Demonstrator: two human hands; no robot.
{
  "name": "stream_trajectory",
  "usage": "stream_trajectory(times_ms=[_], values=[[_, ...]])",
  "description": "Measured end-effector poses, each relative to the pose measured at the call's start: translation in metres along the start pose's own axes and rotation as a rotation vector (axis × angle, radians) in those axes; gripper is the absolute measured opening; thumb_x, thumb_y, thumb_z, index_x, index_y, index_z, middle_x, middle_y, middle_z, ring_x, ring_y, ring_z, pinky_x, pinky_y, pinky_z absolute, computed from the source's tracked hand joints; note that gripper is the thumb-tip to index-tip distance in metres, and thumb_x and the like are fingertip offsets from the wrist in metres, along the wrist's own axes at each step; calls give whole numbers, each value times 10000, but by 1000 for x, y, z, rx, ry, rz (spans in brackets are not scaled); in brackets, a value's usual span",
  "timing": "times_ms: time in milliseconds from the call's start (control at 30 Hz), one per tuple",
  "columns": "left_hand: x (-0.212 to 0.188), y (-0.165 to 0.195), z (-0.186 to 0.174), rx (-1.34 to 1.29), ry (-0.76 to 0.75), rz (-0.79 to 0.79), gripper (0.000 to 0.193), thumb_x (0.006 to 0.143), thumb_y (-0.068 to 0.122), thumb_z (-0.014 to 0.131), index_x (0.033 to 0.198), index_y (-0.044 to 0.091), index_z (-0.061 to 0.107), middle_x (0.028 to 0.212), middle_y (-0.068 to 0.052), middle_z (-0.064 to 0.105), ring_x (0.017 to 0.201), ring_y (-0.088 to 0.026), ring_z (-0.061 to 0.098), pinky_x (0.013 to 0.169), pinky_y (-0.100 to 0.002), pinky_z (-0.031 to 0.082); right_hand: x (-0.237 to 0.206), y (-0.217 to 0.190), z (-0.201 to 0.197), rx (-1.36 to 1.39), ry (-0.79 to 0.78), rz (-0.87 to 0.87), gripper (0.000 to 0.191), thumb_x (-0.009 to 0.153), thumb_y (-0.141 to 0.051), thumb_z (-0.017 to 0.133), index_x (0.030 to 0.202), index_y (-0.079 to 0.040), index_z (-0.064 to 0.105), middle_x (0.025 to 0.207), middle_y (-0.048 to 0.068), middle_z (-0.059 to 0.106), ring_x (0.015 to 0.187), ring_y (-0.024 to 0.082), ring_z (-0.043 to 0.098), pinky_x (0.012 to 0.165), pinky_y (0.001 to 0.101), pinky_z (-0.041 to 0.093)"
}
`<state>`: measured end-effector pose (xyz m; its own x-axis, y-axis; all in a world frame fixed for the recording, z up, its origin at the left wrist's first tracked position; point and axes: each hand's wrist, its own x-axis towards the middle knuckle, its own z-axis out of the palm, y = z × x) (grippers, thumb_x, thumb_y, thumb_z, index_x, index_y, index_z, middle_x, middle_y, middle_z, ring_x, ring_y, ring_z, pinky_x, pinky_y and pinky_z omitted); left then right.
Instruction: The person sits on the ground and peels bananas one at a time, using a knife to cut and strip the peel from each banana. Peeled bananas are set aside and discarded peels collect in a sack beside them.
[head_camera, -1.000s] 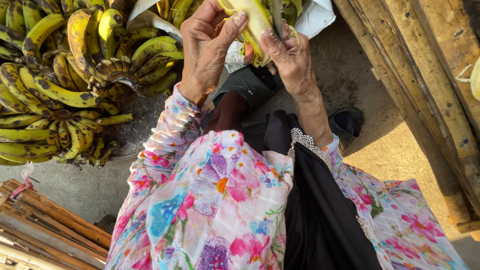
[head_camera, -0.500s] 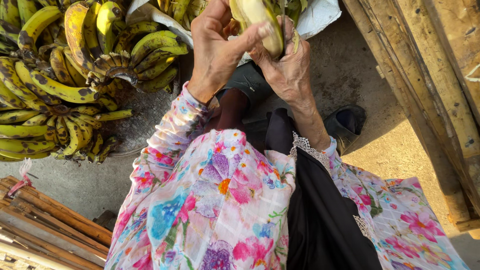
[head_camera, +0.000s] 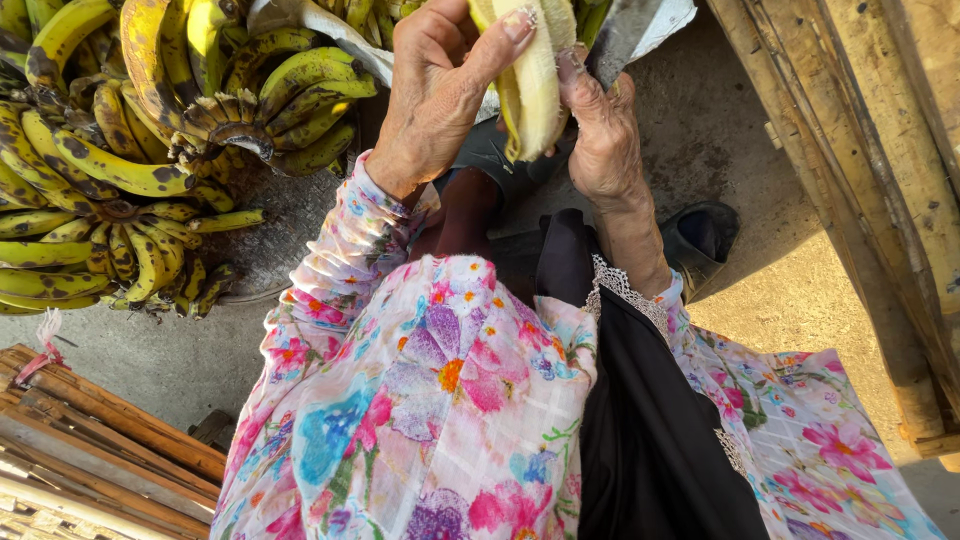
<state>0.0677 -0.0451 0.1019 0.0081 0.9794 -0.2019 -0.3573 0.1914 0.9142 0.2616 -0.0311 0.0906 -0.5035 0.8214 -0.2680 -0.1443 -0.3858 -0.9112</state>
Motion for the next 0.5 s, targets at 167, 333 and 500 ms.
stream_trajectory(times_ms=[167, 333, 500], values=[[-2, 4, 2, -28, -69, -4, 269, 1111, 158, 711, 1316, -3, 646, 1167, -74, 737, 1070, -125, 715, 999, -289, 592, -1, 3, 2, -94, -1, -253, 370, 1174, -293, 542, 1354, 24, 603, 1133, 127, 709, 947, 174, 677, 793, 270, 525], [-5, 4, 6, 67, -84, 164, 474, 997, 22, 855, 1350, 22, 537, 1303, -61, 668, 1207, -153, 682, 1061, -321, 586, 5, 18, -3, -665, 200, -560, 375, 1187, -294, 620, 1401, 3, 534, 1231, 116, 701, 1051, 201, 741, 926, 302, 588], [-6, 3, -6, -21, -32, 88, 325, 1047, -61, 742, 1328, -19, 585, 1287, -102, 710, 1196, -196, 702, 1088, -347, 589, 5, 42, -16, -476, 366, -401, 349, 1185, -330, 614, 1251, 11, 577, 1016, 95, 673, 874, 157, 692, 790, 284, 576]])
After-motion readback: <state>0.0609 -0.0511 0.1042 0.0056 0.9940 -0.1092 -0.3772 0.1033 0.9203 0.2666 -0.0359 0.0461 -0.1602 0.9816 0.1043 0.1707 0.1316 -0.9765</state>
